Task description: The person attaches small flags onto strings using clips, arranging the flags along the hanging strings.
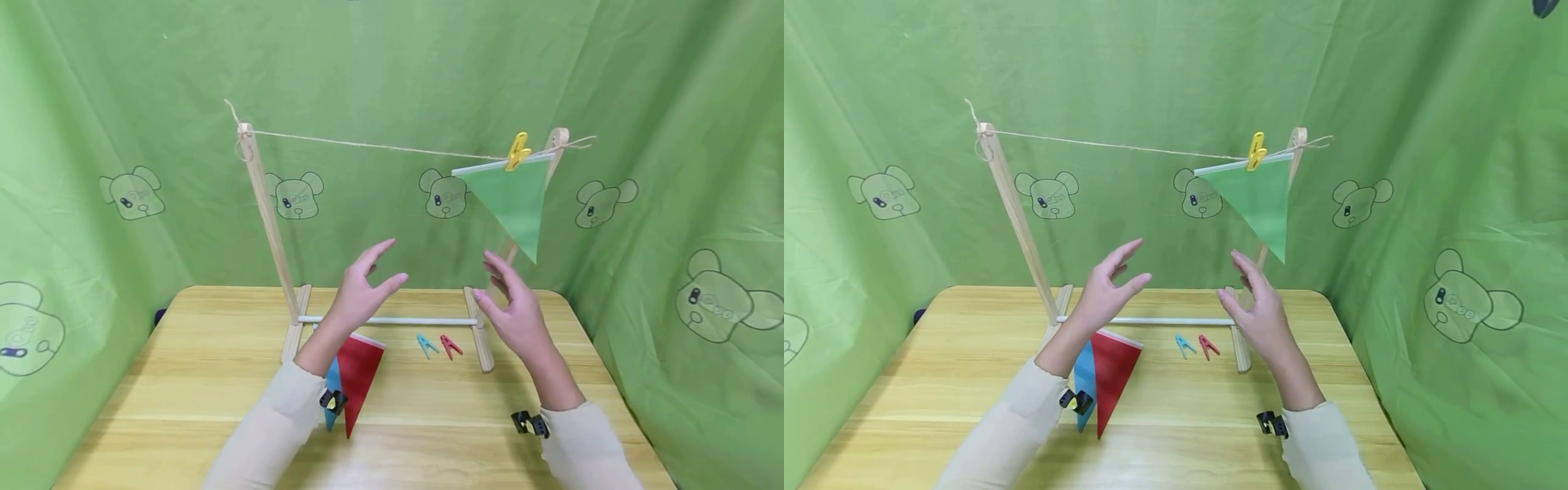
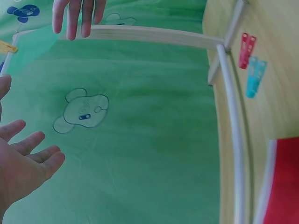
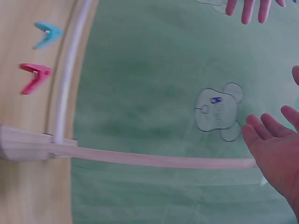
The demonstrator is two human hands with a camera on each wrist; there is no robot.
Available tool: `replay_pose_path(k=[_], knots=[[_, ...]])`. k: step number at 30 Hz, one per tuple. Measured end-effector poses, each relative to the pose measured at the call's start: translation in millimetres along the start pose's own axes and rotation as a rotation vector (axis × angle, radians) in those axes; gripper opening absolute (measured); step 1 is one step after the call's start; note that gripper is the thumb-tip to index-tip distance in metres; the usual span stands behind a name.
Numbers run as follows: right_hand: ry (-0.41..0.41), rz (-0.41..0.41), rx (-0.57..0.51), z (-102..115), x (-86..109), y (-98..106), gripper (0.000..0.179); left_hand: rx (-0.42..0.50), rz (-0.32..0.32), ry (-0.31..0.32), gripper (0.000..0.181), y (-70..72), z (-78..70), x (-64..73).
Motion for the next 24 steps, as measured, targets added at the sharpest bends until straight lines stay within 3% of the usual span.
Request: replay_pose_path(k=[6, 16, 24], knots=[[-0.022, 0.004, -0.007, -24, 10.1, -11, 0.067, -0.05, 0.019, 0.068, 0.065, -2.0, 18.5, 9.7], [-0.156, 0.023, -0.052, -60, 23.7, -26, 0.07, -0.101, 0.018, 0.13, 0.063, 3.9, 46.9, 24.0], [-0.286, 0.085, -0.007, -88, 39.1, -39, 0.075, -0.122, 0.025, 0.155, 0.06, 8.2, 74.0, 38.8]])
Point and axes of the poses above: each hand's wrist, its own x-axis away from the middle knuckle, its own y-axis out of the back of the hand, z = x × y, the point moved 4 cm from there along -x, towards the middle knuckle, and after that the axes turned 8 degrees about -x, right-handed, at the moved point
